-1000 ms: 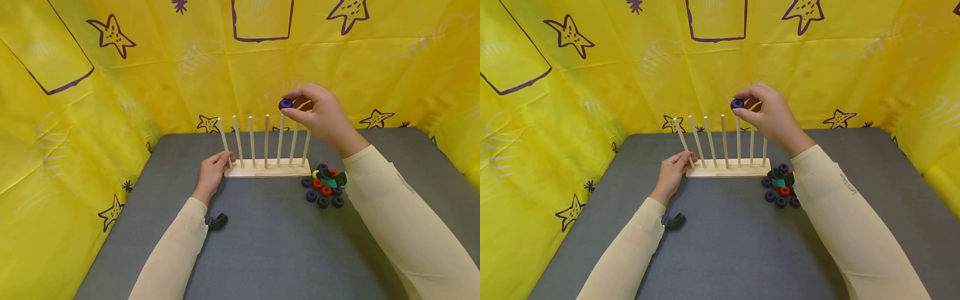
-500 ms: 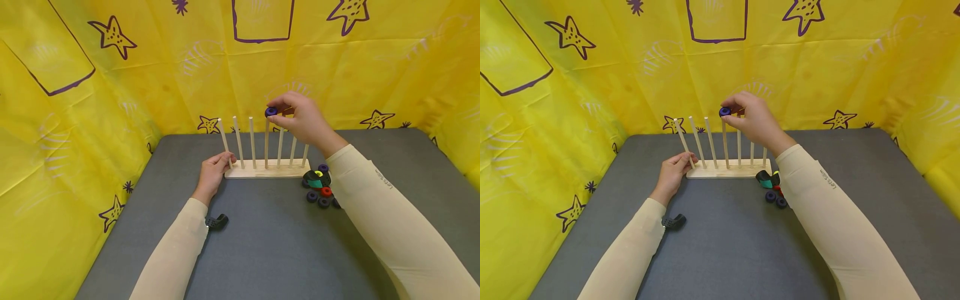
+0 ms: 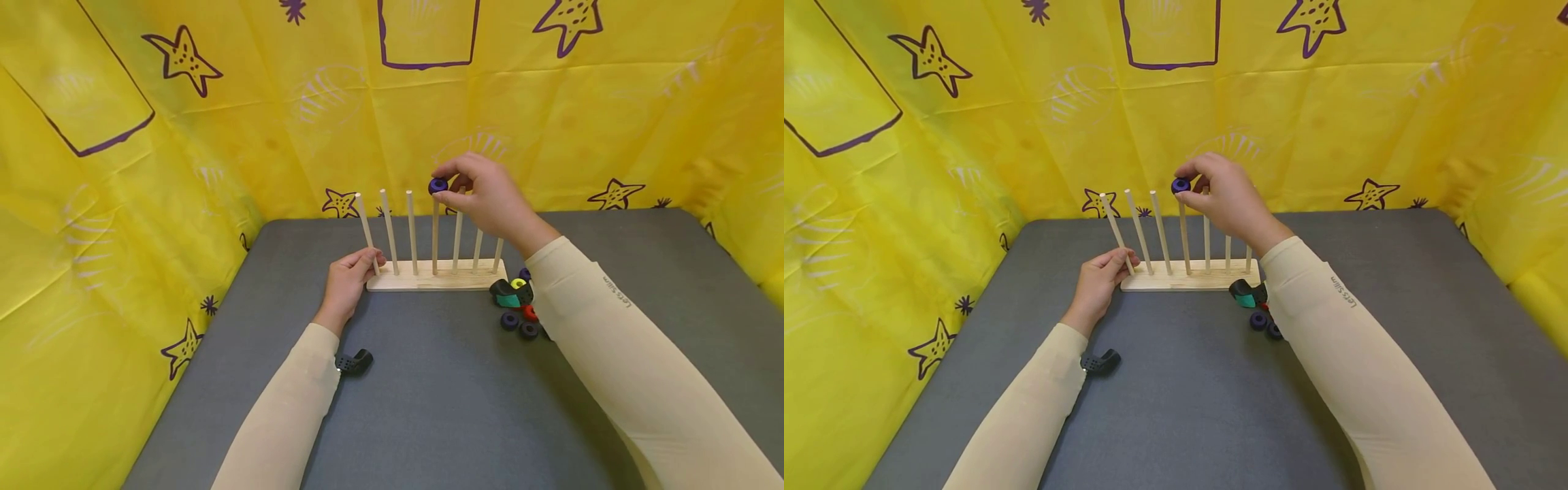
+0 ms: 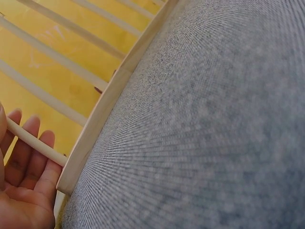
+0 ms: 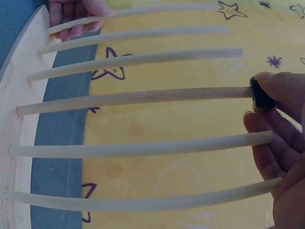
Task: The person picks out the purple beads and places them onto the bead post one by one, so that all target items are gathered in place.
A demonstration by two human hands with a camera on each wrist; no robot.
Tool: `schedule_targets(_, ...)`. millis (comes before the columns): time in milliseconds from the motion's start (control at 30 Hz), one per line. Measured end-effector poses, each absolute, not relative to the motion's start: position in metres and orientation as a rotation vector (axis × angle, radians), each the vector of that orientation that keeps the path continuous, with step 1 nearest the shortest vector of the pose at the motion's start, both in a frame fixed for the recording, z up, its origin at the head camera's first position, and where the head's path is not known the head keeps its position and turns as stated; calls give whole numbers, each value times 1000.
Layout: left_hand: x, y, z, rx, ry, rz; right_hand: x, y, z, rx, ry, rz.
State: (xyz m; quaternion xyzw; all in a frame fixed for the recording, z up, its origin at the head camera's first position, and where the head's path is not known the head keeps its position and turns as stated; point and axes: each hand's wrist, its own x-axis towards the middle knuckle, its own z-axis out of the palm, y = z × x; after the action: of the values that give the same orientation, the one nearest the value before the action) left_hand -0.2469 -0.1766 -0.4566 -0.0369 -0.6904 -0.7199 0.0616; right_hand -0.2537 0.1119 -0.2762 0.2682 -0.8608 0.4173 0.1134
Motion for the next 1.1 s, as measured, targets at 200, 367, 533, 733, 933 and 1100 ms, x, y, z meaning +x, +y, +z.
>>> schedule_targets(200, -247, -177, -456, -113, -2082, -2182, -254, 111, -276, 787, -2547, 1209)
schedule_targets(367, -247, -177, -456, -105, -2092, -2176, -254, 111, -274, 782, -2585, 1186)
schedule_targets(533, -246, -177, -456, -99, -2097, -2174, -255, 110, -274, 794, -2609, 1144)
schedule_targets(733, -247, -177, -457, -101, -2109, -2158, -257, 110, -275, 807, -2620, 1120)
schedule_targets(933, -247, -177, -457, -98, -2106, -2159, -257, 110, -275, 819, -2663, 1058)
schedule_targets(1100, -246, -176, -456, -100, -2105, -2159, -256, 111, -275, 823, -2658, 1079)
